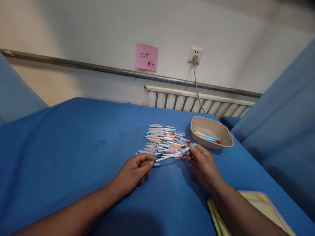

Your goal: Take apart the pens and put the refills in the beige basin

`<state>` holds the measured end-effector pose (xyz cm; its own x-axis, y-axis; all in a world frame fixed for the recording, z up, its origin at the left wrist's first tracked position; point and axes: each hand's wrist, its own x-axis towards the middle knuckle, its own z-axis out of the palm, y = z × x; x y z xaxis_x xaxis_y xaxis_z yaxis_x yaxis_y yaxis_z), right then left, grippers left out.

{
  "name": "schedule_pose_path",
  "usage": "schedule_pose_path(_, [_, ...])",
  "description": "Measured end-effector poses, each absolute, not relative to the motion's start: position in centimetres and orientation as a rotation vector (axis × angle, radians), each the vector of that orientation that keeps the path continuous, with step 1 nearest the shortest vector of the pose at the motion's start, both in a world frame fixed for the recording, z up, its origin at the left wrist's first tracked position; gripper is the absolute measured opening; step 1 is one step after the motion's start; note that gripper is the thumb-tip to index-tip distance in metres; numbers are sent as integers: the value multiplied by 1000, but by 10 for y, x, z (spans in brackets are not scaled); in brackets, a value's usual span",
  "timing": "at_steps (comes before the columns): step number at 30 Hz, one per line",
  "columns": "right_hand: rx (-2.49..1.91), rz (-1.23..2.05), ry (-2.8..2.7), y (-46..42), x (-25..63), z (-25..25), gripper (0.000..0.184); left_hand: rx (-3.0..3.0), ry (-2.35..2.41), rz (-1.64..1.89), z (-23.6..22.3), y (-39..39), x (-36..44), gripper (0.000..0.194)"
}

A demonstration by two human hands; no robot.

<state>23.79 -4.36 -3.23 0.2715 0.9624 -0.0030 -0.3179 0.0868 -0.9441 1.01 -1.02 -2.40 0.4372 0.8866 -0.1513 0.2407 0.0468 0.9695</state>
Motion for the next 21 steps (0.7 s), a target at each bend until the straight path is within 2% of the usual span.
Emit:
schedule_pose_path(8, [-1070,1125,-857,-47,234,-28,31,1491,1058,654,-23,-10,10,32])
schedule_pose_path(21, [-1114,1288,-1416,-71,207,-26,20,1669,768,413,-18,-29,11,29])
